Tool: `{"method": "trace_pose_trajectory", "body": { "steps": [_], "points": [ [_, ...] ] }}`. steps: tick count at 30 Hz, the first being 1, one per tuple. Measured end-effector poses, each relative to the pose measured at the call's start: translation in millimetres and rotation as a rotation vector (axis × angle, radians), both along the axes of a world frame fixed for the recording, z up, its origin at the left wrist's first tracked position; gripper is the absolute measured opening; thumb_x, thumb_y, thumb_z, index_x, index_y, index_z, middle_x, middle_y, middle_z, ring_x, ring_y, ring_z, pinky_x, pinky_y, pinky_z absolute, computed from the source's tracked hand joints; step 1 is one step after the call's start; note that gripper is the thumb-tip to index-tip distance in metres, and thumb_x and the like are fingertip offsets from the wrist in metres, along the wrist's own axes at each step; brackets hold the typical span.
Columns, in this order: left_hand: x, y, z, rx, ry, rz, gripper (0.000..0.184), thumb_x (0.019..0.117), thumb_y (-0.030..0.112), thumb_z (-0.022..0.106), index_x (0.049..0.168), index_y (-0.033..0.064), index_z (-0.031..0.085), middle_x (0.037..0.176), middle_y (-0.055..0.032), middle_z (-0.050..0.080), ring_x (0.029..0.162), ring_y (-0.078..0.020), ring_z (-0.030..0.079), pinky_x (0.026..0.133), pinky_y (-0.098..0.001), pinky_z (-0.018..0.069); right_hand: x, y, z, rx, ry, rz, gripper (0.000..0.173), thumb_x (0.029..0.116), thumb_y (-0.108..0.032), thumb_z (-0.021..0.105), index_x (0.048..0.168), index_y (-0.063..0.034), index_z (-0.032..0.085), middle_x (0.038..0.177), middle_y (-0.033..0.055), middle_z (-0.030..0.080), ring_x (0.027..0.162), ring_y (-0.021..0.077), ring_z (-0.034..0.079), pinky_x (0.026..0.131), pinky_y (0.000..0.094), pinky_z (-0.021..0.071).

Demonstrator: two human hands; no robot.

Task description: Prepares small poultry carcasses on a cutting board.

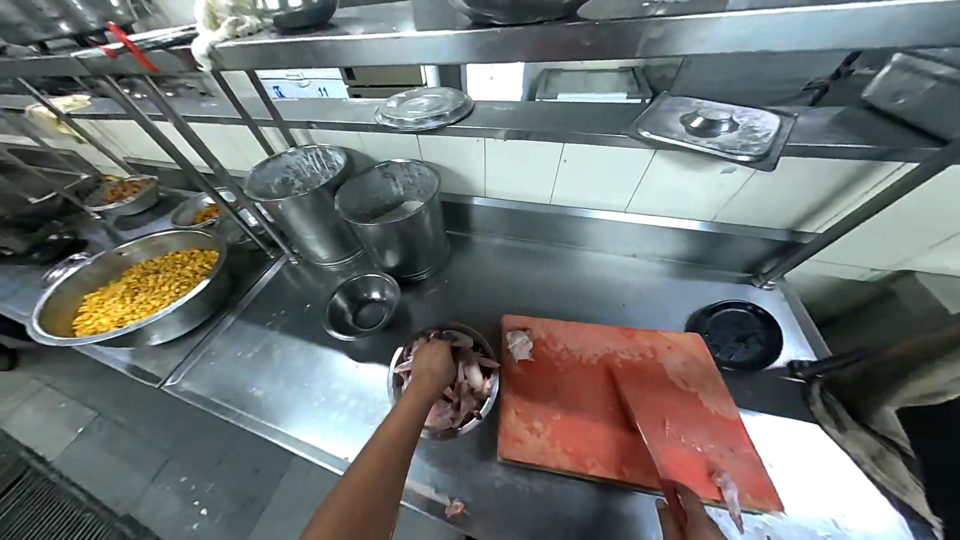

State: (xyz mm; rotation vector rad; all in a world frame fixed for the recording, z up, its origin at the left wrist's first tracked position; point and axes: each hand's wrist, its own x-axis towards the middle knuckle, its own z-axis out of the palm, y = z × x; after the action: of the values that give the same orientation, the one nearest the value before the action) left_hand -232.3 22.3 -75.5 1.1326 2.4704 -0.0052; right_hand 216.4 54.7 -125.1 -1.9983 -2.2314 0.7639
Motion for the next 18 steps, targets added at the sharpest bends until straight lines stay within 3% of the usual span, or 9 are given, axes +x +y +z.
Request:
{"method": "trace_pose_trajectory", "body": {
  "steps": [3, 7, 10, 13, 15, 18],
  "points": [
    [-7, 3, 8, -0.085, -0.051, -0.043, 0.053, 0.0871, 0.031, 0.072, 0.138, 0.0188, 0.063, 0.132, -0.0149, 0.067, 0.128, -0.0386, 0.059, 0.108, -0.062, 0.0452, -16, 29, 1, 0.06, -0.065, 0.043, 0.052, 0.0992, -0.027, 0.056, 0.148, -0.0098, 0.051, 0.125, 0.0296, 0.064, 0.107, 0.0492, 0.067, 0.084, 0.0662, 0.0541],
    [-18, -3, 11, -0.103, -0.093, -0.092, 0.043, 0.0943, 0.034, 0.066, 0.132, 0.0124, 0.067, 0.132, -0.0185, 0.066, 0.129, -0.0412, 0.058, 0.107, -0.0652, 0.0443, -37, 60, -2, 0.143, -0.107, 0.069, 0.058, 0.0956, -0.023, 0.065, 0.151, -0.0121, 0.05, 0.131, 0.0325, 0.059, 0.117, 0.0535, 0.06, 0.092, 0.069, 0.0503],
    [-32, -22, 15, 0.101, -0.182, -0.072, 0.037, 0.1022, 0.03, 0.059, 0.134, 0.0121, 0.066, 0.133, -0.0156, 0.066, 0.132, -0.0372, 0.056, 0.112, -0.0593, 0.0429, -48, 58, 13, 0.26, -0.076, 0.053, 0.051, 0.0902, -0.022, 0.07, 0.139, -0.0094, 0.061, 0.138, 0.0321, 0.054, 0.125, 0.0569, 0.052, 0.092, 0.0746, 0.046],
    [-36, -51, 34, 0.47, -0.312, 0.078, 0.028, 0.1024, 0.017, 0.059, 0.128, 0.0074, 0.067, 0.117, -0.0149, 0.072, 0.111, -0.0284, 0.069, 0.102, -0.0518, 0.0532, -63, 46, 34, 0.306, 0.067, 0.135, 0.051, 0.0873, -0.023, 0.074, 0.133, -0.0025, 0.065, 0.138, 0.0358, 0.053, 0.125, 0.0606, 0.05, 0.092, 0.0752, 0.0458],
    [-28, -63, 44, 0.705, -0.484, 0.169, 0.026, 0.1023, 0.015, 0.06, 0.126, 0.0049, 0.066, 0.112, -0.012, 0.072, 0.102, -0.0216, 0.07, 0.096, -0.0453, 0.0569, -80, 39, 54, 0.198, 0.211, 0.238, 0.049, 0.0911, -0.026, 0.071, 0.132, 0.0002, 0.065, 0.137, 0.0358, 0.054, 0.126, 0.0568, 0.052, 0.1, 0.0714, 0.0457],
    [9, -68, 57, 0.885, -0.72, 0.148, 0.026, 0.0993, 0.01, 0.063, 0.123, 0.0007, 0.066, 0.111, -0.0103, 0.072, 0.102, -0.0185, 0.07, 0.094, -0.0394, 0.0592, -112, 24, 75, -0.105, 0.531, 0.302, 0.037, 0.0998, -0.028, 0.062, 0.128, -0.0037, 0.066, 0.125, 0.0182, 0.067, 0.111, 0.0309, 0.068, 0.095, 0.0496, 0.0581]
  ]
}}
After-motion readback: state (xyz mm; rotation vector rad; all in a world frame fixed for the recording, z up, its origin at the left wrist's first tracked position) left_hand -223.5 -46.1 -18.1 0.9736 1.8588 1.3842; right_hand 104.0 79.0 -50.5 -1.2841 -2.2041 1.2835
